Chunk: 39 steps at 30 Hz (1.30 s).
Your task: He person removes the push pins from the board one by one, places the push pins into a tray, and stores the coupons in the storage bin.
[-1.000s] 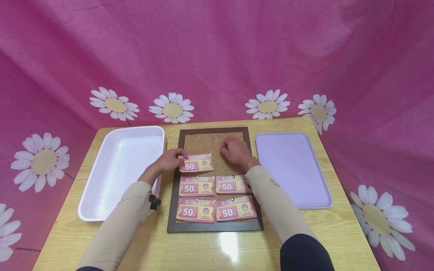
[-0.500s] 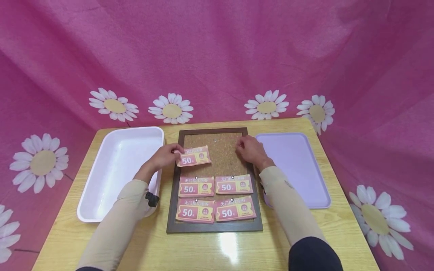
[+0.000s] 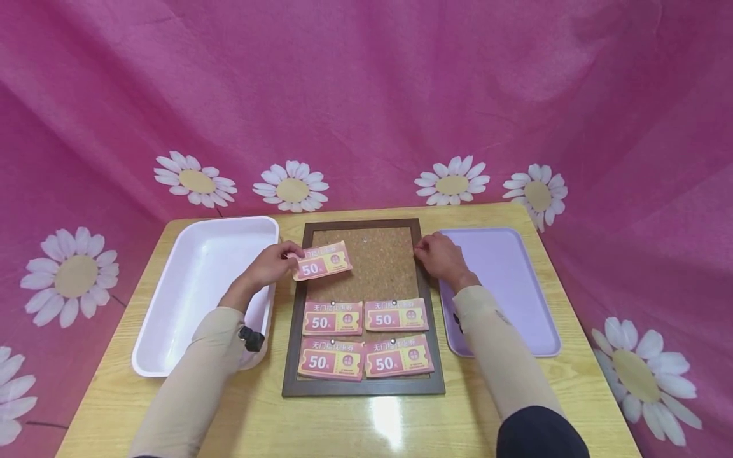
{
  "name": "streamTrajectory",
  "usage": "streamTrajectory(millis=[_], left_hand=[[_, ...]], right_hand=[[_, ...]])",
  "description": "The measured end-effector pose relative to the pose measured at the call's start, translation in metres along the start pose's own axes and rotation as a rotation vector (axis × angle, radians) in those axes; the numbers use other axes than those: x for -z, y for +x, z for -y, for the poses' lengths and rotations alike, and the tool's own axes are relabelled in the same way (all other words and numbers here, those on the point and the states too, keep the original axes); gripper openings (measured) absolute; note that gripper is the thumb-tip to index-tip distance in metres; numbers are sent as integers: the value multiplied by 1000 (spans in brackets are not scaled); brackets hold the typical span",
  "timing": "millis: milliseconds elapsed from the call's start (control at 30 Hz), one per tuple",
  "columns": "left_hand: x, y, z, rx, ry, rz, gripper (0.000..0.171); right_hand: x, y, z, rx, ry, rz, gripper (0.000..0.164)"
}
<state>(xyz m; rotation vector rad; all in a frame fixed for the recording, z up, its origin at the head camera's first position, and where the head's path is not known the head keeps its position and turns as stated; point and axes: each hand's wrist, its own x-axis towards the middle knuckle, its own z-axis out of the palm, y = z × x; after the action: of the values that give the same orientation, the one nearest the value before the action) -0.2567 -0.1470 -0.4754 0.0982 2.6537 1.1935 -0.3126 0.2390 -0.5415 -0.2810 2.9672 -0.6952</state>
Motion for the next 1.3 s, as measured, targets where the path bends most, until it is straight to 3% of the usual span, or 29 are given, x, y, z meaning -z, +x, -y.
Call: streamTrajectory(millis=[600, 867, 1133, 1300], left_hand=[[26, -5, 14, 35, -11, -56, 28], [36, -9, 26, 57, -29, -75, 28], [48, -17, 39, 33, -94, -116, 27], [52, -17, 50, 94, -84, -118, 34]], right_hand=[[17, -14, -33, 7, -18, -45, 20], [21, -18, -45, -51, -9, -4, 24], [23, -24, -58, -107, 2, 28, 25], [24, -27, -65, -140, 19, 48, 28]])
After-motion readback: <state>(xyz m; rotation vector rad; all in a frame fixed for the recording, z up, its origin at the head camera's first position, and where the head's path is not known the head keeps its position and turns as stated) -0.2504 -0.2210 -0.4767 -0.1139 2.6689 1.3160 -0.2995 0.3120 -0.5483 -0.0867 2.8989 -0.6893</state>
